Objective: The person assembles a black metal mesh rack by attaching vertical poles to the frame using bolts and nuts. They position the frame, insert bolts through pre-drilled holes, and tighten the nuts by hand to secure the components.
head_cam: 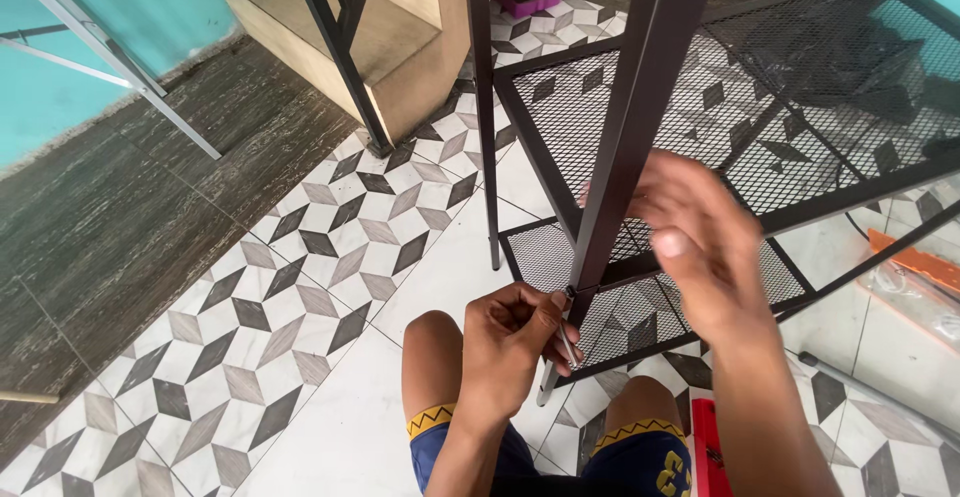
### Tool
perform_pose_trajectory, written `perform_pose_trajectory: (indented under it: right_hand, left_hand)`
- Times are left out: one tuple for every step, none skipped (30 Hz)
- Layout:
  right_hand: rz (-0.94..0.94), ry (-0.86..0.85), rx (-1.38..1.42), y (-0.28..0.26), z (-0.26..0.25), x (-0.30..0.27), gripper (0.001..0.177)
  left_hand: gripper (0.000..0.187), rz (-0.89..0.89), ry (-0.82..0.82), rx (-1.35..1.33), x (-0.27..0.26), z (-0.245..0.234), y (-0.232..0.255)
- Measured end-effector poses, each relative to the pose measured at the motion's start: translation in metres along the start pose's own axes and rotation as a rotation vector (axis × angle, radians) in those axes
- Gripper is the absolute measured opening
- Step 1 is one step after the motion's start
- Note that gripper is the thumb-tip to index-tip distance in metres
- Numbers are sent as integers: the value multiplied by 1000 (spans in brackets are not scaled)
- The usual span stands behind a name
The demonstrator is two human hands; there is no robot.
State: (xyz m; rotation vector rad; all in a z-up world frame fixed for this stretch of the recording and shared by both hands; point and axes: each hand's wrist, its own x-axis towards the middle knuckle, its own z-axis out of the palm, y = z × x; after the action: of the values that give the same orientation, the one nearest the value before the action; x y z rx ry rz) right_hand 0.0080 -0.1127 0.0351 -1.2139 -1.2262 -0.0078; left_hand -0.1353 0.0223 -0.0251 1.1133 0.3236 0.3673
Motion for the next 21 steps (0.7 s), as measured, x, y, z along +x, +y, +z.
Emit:
perform_pose_trajectory:
  right_hand:
    - [20,-80,49,2,5,12,55]
    - [40,-162,99,6,11,22,58]
    - [61,-243,149,9,16,28,60]
    - [117,-267,212,10,20,29,59]
    - [173,-290,275,11,24,28,60]
    - [229,-315,338,12,27,26,62]
    - [227,-321,365,12,28,24,61]
    - [225,-325,393,11,29,21,60]
    - [222,-329,422,12,30,20,60]
    - [223,-329,413,12,29,19,60]
    - [223,-328,404,12,29,17,61]
    - [222,-326,392,12,28,16,61]
    - [229,-317,382,11,27,15,62]
    - [235,-312,374,11,28,16,62]
    - [240,-306,367,11,29,17,62]
    - [243,-309,375,11,30,17,63]
    - [246,-312,382,11,30,17,63]
    - [252,-314,388,11,30,16,63]
    - [254,-309,383,11,29,14,63]
    - [253,-306,379,11,29,15,63]
    - [251,-303,376,12,29,15,63]
  left_hand:
    - [20,-2,-3,-5,0,0,1]
    - [19,6,-12,12,0,0,2]
    - [19,13,-20,28,0,-1,2]
    - [18,21,-31,46,1,-2,2]
    - [19,21,-63,63,2,-5,3]
    - [19,21,-94,80,3,-10,5]
    - [20,20,-126,97,4,-13,5]
    - [19,17,-139,52,4,-15,3]
    - [17,14,-153,8,4,-16,1]
    - [16,8,-167,-38,4,-17,-2]
    - [17,4,-165,-78,4,-17,-6]
    - [17,-1,-165,-118,4,-16,-10]
    - [18,-5,-165,-158,3,-16,-14]
    - [18,-38,-129,-219,2,-14,-17]
    - [18,-70,-93,-280,1,-11,-21]
    - [19,-104,-57,-341,1,-9,-24]
    - [18,-140,-43,-382,1,-9,-25]
    - [17,-180,-29,-424,1,-8,-28]
    - [16,-219,-15,-466,1,-7,-29]
    - [16,-241,-4,-471,1,-6,-29]
    - [17,-263,7,-476,1,-5,-28]
